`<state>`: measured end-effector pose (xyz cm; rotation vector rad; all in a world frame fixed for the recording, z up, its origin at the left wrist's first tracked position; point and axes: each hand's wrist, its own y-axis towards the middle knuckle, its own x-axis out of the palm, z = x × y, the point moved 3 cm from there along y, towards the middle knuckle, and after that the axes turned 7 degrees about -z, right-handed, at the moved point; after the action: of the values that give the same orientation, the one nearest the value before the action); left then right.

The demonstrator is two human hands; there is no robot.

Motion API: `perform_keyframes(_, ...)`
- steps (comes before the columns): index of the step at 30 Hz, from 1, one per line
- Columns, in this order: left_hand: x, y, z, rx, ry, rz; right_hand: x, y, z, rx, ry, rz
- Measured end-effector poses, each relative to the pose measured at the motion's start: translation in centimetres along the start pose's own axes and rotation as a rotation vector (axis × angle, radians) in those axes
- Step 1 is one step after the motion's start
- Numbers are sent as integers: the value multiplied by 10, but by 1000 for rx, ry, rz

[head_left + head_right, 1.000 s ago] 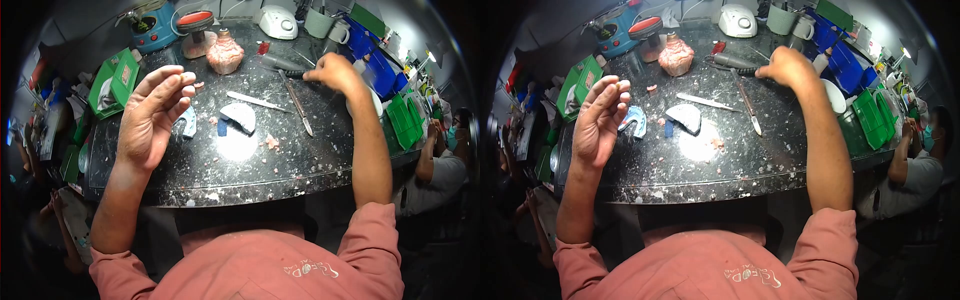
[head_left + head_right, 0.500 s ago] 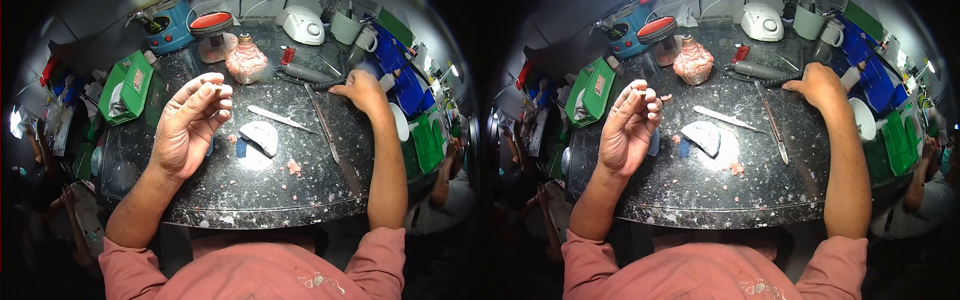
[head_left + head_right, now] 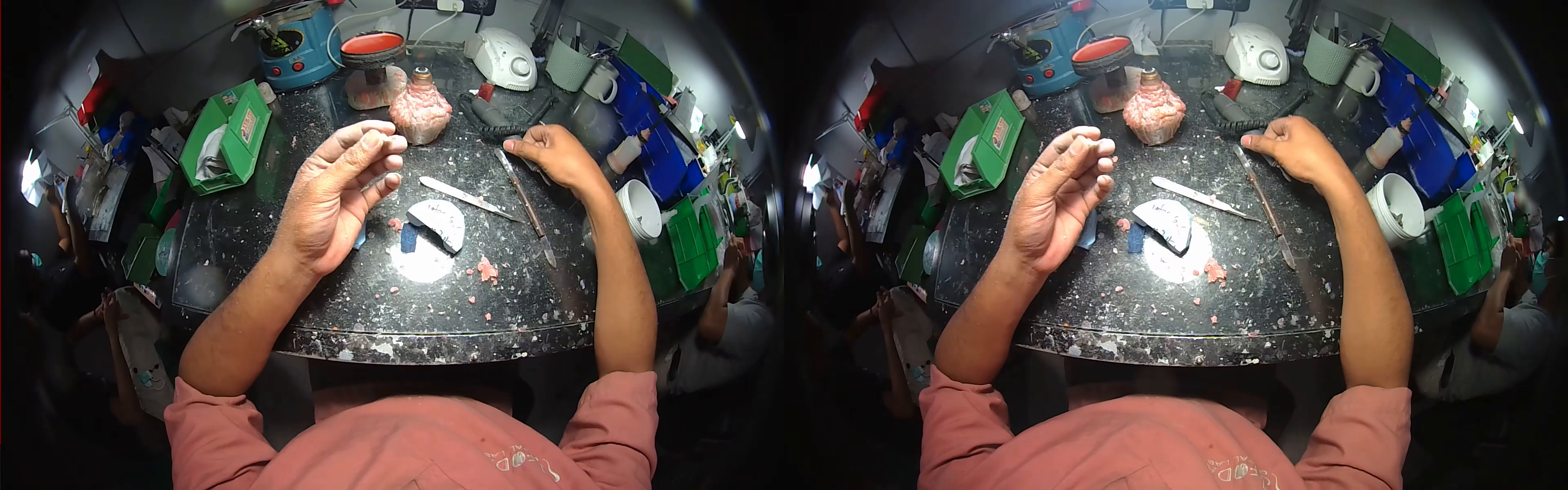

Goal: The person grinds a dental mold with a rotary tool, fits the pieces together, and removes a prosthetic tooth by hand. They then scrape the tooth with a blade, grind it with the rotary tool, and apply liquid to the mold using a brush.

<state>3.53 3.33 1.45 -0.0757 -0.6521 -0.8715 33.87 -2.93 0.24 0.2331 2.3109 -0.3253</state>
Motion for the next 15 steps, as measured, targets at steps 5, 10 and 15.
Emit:
perform_keyframes(5,-6,-1,-1,-17,-8,-2,8,-26,-14,12,1396,-352)
perform_keyframes(10,-3,-1,-3,-21,-4,60,16,-42,-75,-501,1338,-138)
perform_keyframes(15,3,-4,0,25,155,33,38,-65,-99,-886,450,460)
